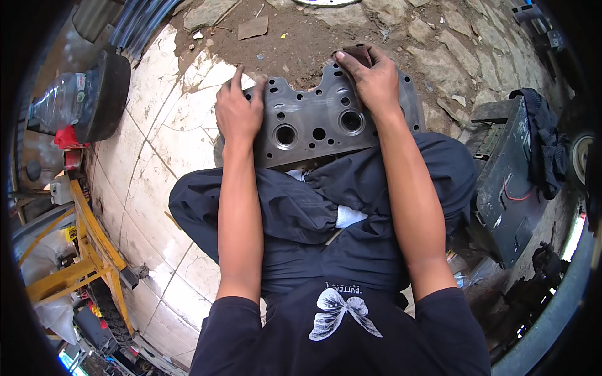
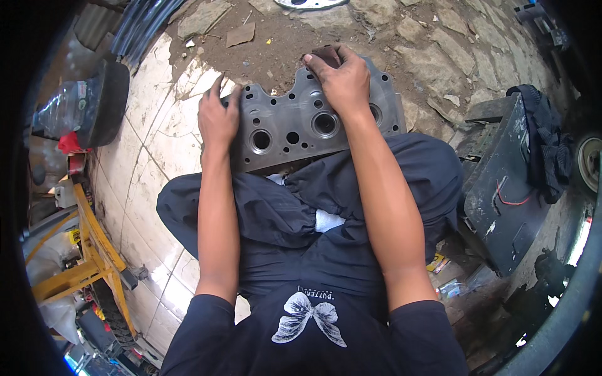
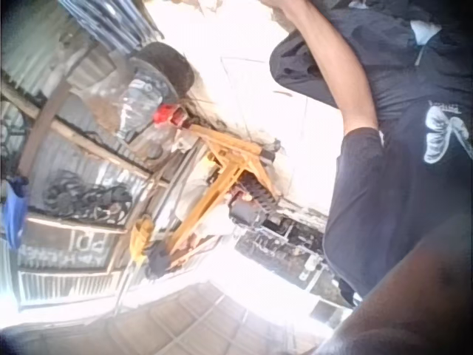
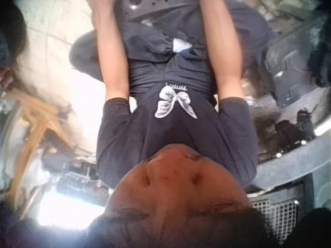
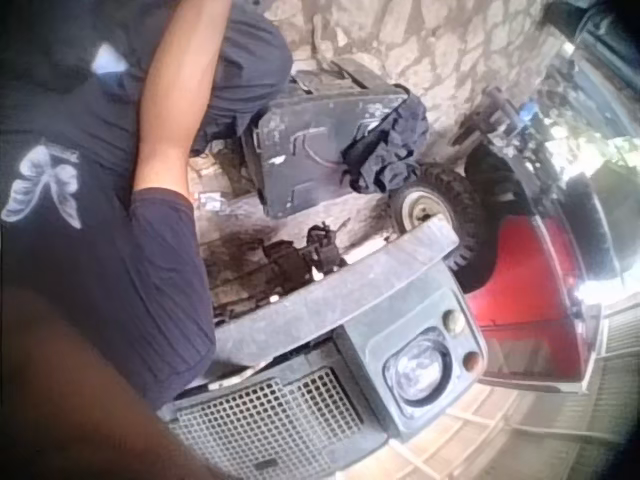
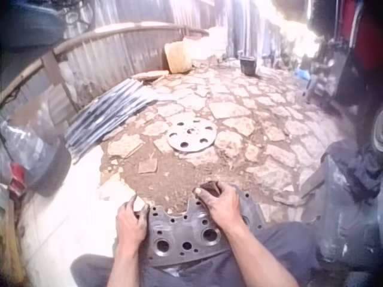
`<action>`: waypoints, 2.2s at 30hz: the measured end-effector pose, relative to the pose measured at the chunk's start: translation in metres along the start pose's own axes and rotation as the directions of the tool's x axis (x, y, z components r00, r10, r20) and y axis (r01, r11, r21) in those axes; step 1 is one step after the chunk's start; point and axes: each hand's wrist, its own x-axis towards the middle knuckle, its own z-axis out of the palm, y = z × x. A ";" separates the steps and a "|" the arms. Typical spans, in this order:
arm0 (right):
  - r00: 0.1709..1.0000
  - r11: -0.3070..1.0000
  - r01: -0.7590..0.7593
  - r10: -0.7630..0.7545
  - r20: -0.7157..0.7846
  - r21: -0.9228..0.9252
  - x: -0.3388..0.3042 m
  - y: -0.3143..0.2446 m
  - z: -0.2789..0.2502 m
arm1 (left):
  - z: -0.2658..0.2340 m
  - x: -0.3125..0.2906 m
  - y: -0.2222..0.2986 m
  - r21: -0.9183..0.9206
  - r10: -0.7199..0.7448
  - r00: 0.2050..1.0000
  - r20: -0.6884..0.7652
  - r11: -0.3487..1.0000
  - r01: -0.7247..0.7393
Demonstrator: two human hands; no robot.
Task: The person scrubs a metal engine cylinder head with a dark abrasive pad, focusing on the surface and around the circular openings. The person repeatedly rubs different areas of the part while seated on the floor.
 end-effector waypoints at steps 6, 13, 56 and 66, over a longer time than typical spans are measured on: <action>0.999 0.998 0.026 -0.028 -0.031 -0.062 0.011 -0.006 -0.056 | 0.007 0.010 0.000 -0.038 -0.030 0.999 -0.035 0.999 0.029; 0.992 0.946 0.122 -0.106 0.070 -0.300 -0.028 -0.037 -0.129 | -0.017 -0.003 0.030 -0.403 0.077 0.969 -0.236 0.899 -0.170; 0.891 0.995 0.030 0.018 0.455 -0.099 -0.076 -0.015 0.002 | -0.015 -0.100 0.037 -0.909 0.079 0.928 0.364 0.247 0.335; 0.822 0.994 0.089 -0.107 0.559 0.059 -0.075 -0.002 0.006 | -0.013 -0.102 0.043 -0.901 0.002 0.911 0.411 0.152 0.406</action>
